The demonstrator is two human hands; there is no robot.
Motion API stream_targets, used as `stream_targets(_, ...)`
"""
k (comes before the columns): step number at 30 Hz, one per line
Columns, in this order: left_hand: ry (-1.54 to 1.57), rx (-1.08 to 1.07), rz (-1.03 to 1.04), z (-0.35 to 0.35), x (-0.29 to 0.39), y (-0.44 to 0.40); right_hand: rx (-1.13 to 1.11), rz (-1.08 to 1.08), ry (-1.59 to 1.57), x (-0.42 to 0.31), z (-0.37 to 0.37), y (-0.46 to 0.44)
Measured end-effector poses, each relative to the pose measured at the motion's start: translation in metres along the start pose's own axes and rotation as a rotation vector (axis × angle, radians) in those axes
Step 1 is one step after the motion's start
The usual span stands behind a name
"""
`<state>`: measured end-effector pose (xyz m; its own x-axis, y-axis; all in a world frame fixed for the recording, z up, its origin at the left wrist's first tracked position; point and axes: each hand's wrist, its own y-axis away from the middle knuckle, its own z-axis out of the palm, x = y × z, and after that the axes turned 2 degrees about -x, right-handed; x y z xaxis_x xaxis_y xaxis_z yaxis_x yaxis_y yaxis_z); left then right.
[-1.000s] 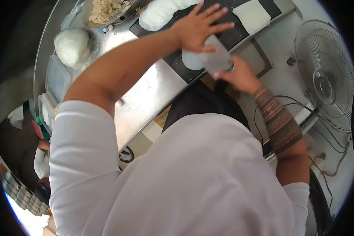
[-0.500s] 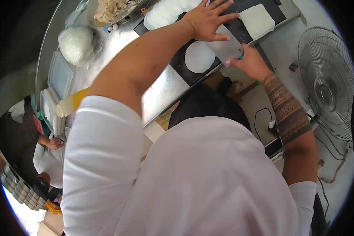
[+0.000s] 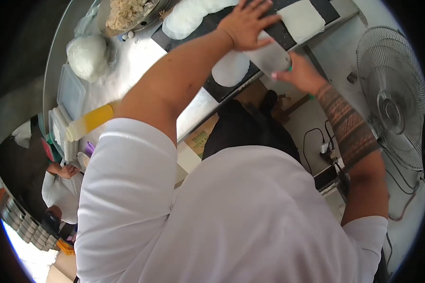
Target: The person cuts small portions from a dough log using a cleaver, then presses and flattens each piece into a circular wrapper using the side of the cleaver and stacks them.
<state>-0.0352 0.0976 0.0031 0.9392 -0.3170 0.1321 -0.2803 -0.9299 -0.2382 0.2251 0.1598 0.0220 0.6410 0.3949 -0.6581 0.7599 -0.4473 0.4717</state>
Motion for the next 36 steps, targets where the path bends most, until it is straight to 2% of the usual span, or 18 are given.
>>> stream_targets(1,0.018,0.044,-0.089,0.005,-0.007,-0.001,0.009,-0.025,0.122,-0.009,-0.010,-0.003)
stream_targets(2,0.032,0.089,-0.177,0.009,-0.014,-0.001,0.035,-0.009,0.100,-0.012,-0.009,-0.002)
stream_targets(3,0.168,0.044,-0.277,-0.016,-0.009,0.001,0.058,0.006,0.074,-0.016,-0.007,0.000)
stream_targets(6,0.214,-0.105,-0.678,-0.030,-0.007,0.010,0.081,0.077,-0.104,-0.017,0.024,0.039)
stream_targets(7,0.373,-0.114,-0.713,-0.042,0.007,0.023,0.083,0.104,-0.176,-0.016,0.039,0.061)
stream_targets(9,0.577,-0.573,-0.768,-0.073,0.029,0.037,-0.055,0.153,-0.285,-0.010,0.056,0.097)
stream_targets(10,0.675,-0.805,-0.785,-0.085,0.033,0.041,-0.078,0.130,-0.212,-0.010,0.056,0.111)
stream_targets(12,0.430,-0.477,-0.634,-0.059,0.037,0.079,-0.115,0.081,-0.064,-0.006,0.051,0.128)
stream_targets(16,0.558,-0.146,-0.925,-0.058,0.031,0.116,0.004,0.081,-0.058,0.007,0.016,0.105)
stream_targets(18,0.656,-0.090,-1.006,-0.060,0.031,0.124,0.143,0.008,-0.059,0.013,0.002,0.068)
stream_targets(20,0.859,0.000,-1.102,-0.059,0.035,0.130,0.156,0.004,-0.161,0.006,0.007,0.026)
stream_targets(24,1.019,0.086,-1.149,-0.075,0.054,0.118,0.133,0.016,-0.225,-0.034,0.077,0.006)
stream_targets(25,0.986,0.055,-1.164,-0.084,0.059,0.111,0.045,-0.037,-0.264,-0.041,0.095,0.019)
stream_targets(27,0.961,0.084,-1.090,-0.100,0.066,0.102,-0.068,-0.065,-0.146,-0.037,0.113,0.047)
stream_targets(28,0.949,0.102,-1.048,-0.109,0.068,0.097,-0.147,0.007,-0.102,-0.042,0.109,0.062)
stream_targets(32,0.797,0.133,-0.806,-0.156,0.050,0.064,-0.153,0.020,-0.127,-0.031,0.084,0.097)
stream_targets(33,0.878,0.159,-0.838,-0.181,0.051,0.047,-0.105,-0.005,-0.154,-0.021,0.082,0.102)
stream_targets(36,0.942,0.309,-0.698,-0.213,0.022,0.008,0.000,-0.015,-0.225,0.001,0.078,0.116)
